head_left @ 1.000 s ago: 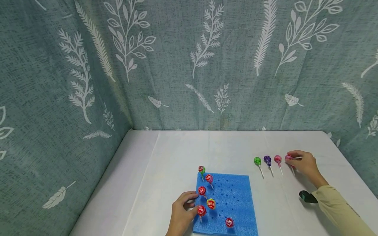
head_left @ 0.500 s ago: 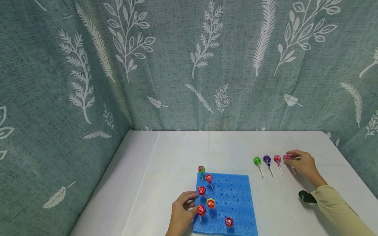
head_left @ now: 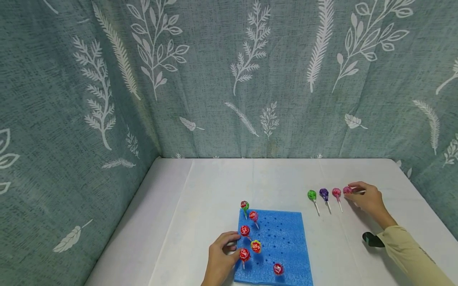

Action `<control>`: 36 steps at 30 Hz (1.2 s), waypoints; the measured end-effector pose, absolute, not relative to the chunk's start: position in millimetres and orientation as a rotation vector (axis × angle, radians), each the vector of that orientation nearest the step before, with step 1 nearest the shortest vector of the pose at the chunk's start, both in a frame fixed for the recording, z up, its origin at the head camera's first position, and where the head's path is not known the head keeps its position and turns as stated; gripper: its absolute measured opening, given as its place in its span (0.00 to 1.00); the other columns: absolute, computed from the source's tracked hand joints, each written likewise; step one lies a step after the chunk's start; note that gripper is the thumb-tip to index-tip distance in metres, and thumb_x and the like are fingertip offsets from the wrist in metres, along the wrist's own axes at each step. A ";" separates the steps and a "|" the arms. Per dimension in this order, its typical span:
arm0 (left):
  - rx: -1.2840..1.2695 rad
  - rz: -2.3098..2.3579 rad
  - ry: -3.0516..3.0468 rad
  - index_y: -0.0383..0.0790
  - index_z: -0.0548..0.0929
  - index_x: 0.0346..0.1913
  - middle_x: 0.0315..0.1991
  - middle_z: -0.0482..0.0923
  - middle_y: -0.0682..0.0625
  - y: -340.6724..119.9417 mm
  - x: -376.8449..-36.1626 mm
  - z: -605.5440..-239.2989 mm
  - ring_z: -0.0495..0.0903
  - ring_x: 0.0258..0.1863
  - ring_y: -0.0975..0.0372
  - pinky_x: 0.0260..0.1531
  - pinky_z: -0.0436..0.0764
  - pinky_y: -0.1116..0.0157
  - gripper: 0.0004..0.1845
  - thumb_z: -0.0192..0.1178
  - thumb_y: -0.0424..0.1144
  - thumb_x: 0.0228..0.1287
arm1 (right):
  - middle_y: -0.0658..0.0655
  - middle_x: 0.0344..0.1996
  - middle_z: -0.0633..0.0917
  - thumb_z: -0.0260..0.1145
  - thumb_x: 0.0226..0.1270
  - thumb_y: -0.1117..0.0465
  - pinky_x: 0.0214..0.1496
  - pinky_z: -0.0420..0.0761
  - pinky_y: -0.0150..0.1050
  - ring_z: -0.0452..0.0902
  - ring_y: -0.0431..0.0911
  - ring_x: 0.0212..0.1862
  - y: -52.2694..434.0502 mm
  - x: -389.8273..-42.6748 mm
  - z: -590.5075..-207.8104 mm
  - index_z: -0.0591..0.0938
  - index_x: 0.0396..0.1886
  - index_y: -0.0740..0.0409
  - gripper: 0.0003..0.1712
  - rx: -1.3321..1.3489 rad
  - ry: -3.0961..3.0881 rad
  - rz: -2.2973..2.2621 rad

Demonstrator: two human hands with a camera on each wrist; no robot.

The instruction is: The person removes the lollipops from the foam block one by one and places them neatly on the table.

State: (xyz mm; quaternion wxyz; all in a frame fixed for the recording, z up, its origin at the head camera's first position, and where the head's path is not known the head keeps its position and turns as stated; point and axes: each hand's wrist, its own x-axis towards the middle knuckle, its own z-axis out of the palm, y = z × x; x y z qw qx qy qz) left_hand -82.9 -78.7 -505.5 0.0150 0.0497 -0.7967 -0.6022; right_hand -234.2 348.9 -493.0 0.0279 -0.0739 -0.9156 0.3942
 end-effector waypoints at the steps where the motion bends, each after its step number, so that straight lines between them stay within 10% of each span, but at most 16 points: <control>1: 0.155 -1.875 -2.481 0.37 0.84 0.43 0.50 0.78 0.47 -78.4 -82.9 -505.5 0.78 0.42 0.59 0.41 0.80 0.71 0.18 0.68 0.23 0.46 | 0.74 0.46 0.75 0.68 0.59 0.61 0.21 0.75 0.29 0.74 0.57 0.38 349.5 -233.5 -492.5 0.73 0.54 0.71 0.26 -0.222 -2.828 1.200; 12: 0.134 -1.874 -2.468 0.37 0.84 0.43 0.49 0.78 0.46 -75.8 -82.3 -507.6 0.79 0.42 0.59 0.41 0.80 0.71 0.19 0.68 0.22 0.45 | 0.74 0.45 0.77 0.67 0.60 0.60 0.39 0.73 0.54 0.71 0.63 0.44 348.6 -222.7 -475.6 0.77 0.48 0.71 0.22 -0.118 -2.782 1.071; 27: 0.125 -1.854 -2.482 0.36 0.84 0.43 0.49 0.78 0.46 -76.5 -84.0 -508.8 0.79 0.42 0.59 0.40 0.80 0.72 0.18 0.67 0.21 0.45 | 0.55 0.37 0.83 0.66 0.59 0.43 0.34 0.72 0.28 0.74 0.47 0.39 373.0 -236.1 -517.5 0.81 0.41 0.53 0.20 0.031 -2.694 1.010; 36: 0.109 -1.829 -2.486 0.35 0.84 0.42 0.49 0.78 0.45 -77.6 -83.1 -506.0 0.79 0.41 0.59 0.40 0.81 0.70 0.18 0.67 0.21 0.44 | 0.62 0.37 0.83 0.68 0.61 0.57 0.32 0.75 0.28 0.73 0.37 0.36 325.4 -190.4 -447.5 0.81 0.42 0.64 0.15 0.188 -2.684 1.169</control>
